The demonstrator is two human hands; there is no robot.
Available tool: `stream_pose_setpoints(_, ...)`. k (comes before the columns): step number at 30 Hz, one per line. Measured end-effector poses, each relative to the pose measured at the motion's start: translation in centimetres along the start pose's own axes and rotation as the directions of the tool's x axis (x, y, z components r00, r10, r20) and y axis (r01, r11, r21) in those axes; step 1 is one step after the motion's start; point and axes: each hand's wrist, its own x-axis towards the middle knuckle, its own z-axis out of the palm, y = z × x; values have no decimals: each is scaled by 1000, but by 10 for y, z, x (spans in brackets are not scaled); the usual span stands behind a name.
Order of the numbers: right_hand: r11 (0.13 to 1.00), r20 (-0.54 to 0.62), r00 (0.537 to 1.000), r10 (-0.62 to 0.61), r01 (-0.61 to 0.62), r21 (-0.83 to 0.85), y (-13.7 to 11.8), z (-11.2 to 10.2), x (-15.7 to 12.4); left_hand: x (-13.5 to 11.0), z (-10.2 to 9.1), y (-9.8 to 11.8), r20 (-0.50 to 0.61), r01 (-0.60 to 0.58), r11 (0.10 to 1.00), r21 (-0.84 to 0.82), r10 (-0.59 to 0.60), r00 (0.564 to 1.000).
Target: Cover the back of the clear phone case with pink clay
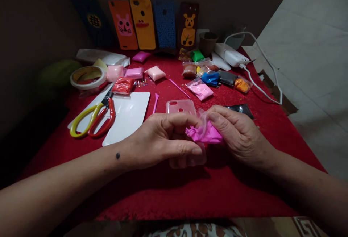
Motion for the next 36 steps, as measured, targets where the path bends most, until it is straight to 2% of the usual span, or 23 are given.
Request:
stream_pose_setpoints(3,1000,19,999,30,-30,6,0,0,1,1,0,-2,9,-26,993,114,26,1000)
stream_pose_setpoints(5,999,44,998,47,-48,12,0,0,2,1,-2,-2,35,-115,956,268,110,993)
stream_pose_setpoints(7,998,77,995,61,-62,8,-1,0,1,1,-5,-2,84,-254,835,488,245,966)
stream_pose_setpoints(9,998,116,991,64,-63,-9,-2,1,1,0,-8,-1,174,-386,634,670,371,912)
stream_pose_setpoints(11,998,154,986,60,-56,-32,-4,2,1,0,-9,1,253,-453,489,746,421,871)
stream_pose_setpoints(12,998,169,984,59,-53,-40,-4,3,0,-1,-9,3,272,-463,472,750,419,866)
stream_pose_setpoints(13,998,181,982,58,-50,-49,-5,3,0,-1,-8,5,272,-455,494,741,399,876)
stream_pose_setpoints(15,997,182,982,49,-38,-66,-6,3,0,-3,-5,10,225,-377,628,680,310,924)
stream_pose_setpoints(17,997,165,986,39,-28,-74,-7,3,-1,-4,-3,15,163,-212,825,524,148,976)
stream_pose_setpoints(18,997,154,988,32,-21,-75,-8,3,-1,-5,-2,17,140,-113,901,419,59,988)
stream_pose_setpoints(20,998,146,989,23,-13,-68,-9,2,-1,-7,-3,18,136,43,974,222,-75,988)
stream_pose_setpoints(22,998,143,990,18,-8,-66,-11,2,-2,-8,-7,16,159,99,988,118,-117,980)
stream_pose_setpoints(26,996,129,992,-6,17,-88,-8,2,-4,-7,-14,12,196,93,993,69,-105,975)
stream_pose_setpoints(31,990,16,999,-37,39,-134,-2,-3,-3,-2,-19,11,132,81,997,-3,-80,988)
stream_pose_setpoints(36,994,6,999,-44,45,-98,-1,-4,-1,-1,-24,11,82,12,997,-77,-5,997)
